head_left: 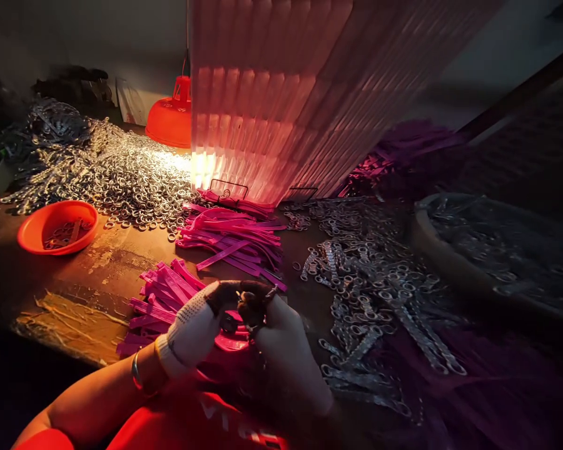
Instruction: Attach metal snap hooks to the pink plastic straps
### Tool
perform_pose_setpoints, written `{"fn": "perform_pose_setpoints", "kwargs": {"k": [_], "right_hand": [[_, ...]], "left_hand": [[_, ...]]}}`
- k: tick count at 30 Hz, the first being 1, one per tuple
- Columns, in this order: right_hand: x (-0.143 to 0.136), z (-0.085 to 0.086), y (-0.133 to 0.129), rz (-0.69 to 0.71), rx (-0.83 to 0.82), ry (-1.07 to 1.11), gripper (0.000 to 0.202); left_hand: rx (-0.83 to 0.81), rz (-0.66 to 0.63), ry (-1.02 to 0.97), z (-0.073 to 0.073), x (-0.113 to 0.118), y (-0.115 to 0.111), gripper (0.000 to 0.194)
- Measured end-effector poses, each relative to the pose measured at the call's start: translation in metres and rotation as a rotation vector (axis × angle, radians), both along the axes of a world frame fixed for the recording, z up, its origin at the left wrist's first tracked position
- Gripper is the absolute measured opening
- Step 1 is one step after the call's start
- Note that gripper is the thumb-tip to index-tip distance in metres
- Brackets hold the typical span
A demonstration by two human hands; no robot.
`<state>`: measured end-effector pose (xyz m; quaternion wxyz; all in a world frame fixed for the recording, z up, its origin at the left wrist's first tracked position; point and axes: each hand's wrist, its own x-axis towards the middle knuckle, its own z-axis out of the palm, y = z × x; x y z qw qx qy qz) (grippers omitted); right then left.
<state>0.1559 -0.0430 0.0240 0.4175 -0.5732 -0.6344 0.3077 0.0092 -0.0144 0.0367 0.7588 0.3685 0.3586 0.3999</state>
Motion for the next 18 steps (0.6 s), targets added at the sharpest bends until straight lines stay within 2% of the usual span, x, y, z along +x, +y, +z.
{"fn": "perform_pose_setpoints", "kwargs": {"k": [3,6,9,13,18], "right_hand": [[0.009,-0.001,0.0,-0.043,-0.081,0.235,0.031],[0.012,-0.005,-0.002,-0.019,-0.119,0.249,0.034],[0.009,-0.01,-0.004,-0.015,-0.043,0.049,0.032],[0.0,-0.013,-0.007,-0.016,0.103,-0.356,0.033],[-0.011,-0.015,-0.003,-0.086,0.263,-0.706,0.014]], "left_hand": [[0.037,0.04,0.052,-0.009,-0.007,-0.005,0.027],[0.001,0.068,0.034,-0.017,-0.006,-0.006,0.031],[-0.004,0.082,-0.025,-0.019,-0.003,-0.006,0.037],[0.059,0.091,0.004,-0.018,0.0,-0.004,0.029],[-0.148,0.128,-0.065,-0.022,0.002,0.006,0.031]]}}
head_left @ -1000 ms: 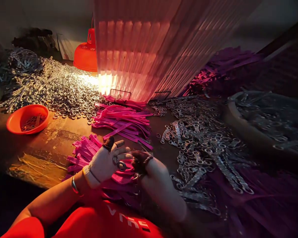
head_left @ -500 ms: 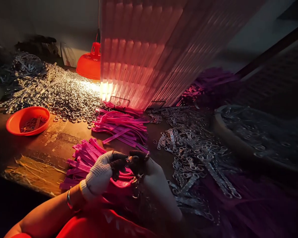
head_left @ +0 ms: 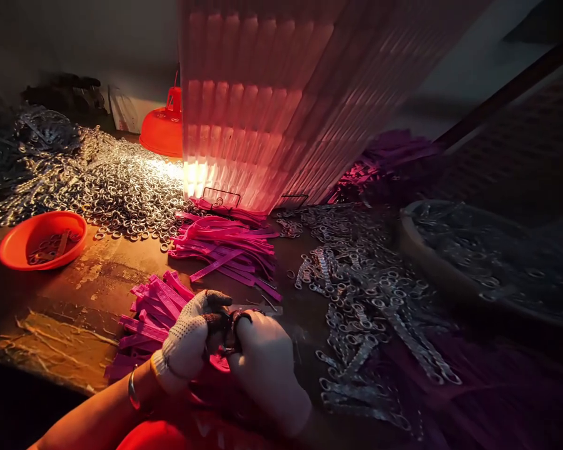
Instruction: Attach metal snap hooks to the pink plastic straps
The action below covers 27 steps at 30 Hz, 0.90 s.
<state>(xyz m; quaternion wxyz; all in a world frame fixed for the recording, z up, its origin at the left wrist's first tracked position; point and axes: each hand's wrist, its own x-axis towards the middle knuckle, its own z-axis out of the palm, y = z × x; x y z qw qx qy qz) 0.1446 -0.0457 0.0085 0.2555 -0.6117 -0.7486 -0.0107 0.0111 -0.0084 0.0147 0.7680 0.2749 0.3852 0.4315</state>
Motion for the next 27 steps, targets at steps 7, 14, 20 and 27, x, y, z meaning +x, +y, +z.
{"fn": "perform_pose_setpoints", "kwargs": {"k": [7,14,20,27], "right_hand": [[0.011,-0.008,0.017,0.05,-0.319,0.282,0.015],[0.069,-0.015,0.042,-0.121,-0.311,0.569,0.032],[0.106,-0.043,0.036,-0.197,-0.388,0.569,0.03],[0.119,-0.065,0.021,-0.229,-0.398,0.538,0.027]], "left_hand": [[0.099,0.031,0.163,-0.003,0.005,0.017,0.028],[0.863,-0.474,1.544,-0.021,0.005,0.104,0.03],[0.83,-0.637,1.713,-0.04,-0.004,0.136,0.036],[0.821,-0.495,1.791,-0.016,-0.036,0.151,0.021]]}}
